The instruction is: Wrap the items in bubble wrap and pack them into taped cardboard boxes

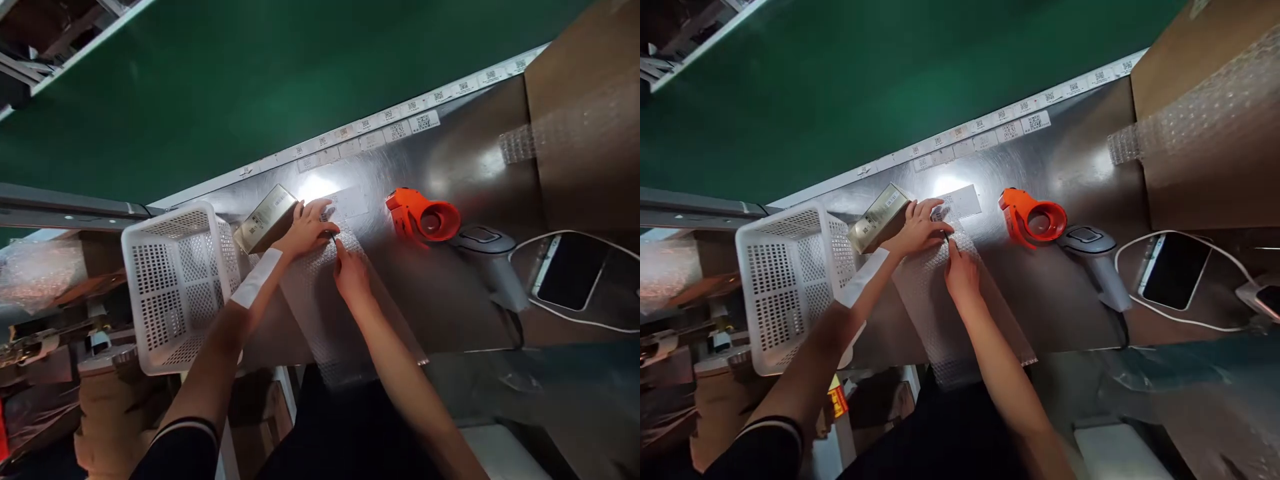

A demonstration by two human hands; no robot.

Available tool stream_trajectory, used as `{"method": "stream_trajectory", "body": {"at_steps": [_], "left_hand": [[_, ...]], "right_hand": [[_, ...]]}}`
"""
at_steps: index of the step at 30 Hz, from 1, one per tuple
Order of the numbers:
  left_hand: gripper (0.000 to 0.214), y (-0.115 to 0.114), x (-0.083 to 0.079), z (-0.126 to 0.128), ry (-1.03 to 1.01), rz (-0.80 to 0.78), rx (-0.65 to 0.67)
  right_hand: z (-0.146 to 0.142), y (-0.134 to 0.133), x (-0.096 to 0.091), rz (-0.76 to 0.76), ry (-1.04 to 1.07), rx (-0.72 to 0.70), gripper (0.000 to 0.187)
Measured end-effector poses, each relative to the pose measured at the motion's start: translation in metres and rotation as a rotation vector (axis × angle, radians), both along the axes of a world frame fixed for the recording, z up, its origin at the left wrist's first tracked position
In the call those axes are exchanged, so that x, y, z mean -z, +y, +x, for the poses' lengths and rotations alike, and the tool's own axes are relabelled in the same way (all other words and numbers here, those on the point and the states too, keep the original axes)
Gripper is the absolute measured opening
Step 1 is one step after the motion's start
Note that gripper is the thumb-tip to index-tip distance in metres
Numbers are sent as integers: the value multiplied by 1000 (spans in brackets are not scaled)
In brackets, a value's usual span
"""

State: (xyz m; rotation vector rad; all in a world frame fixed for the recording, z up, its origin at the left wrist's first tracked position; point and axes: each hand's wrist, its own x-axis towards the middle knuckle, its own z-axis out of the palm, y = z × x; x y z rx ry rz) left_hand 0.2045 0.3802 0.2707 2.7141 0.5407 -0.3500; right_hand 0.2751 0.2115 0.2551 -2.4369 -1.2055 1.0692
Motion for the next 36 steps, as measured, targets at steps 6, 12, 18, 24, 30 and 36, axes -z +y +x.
{"method": "stream_trajectory", "body": {"at_steps": [6, 12, 18, 24, 30, 36], "left_hand": [[36, 6, 6, -4, -36, -13, -1], [36, 4, 7, -6, -50, -18, -35], [41, 4, 7, -6, -31, -8, -36], [40, 3, 6, -7, -29, -26, -42], [39, 2, 12, -11, -42, -9, -41], [36, 2, 10, -13, -55, -37, -75]], "right_hand": [[-4, -15, 6, 36, 14, 37, 56], [-9, -45, 9, 19, 16, 58, 56], [-15, -89, 11, 43, 26, 96, 55], [-21, -132, 14, 52, 19, 136, 53], [-29, -179, 19, 133, 43, 194, 53], [-36, -245, 12, 156, 116, 254, 52]]}}
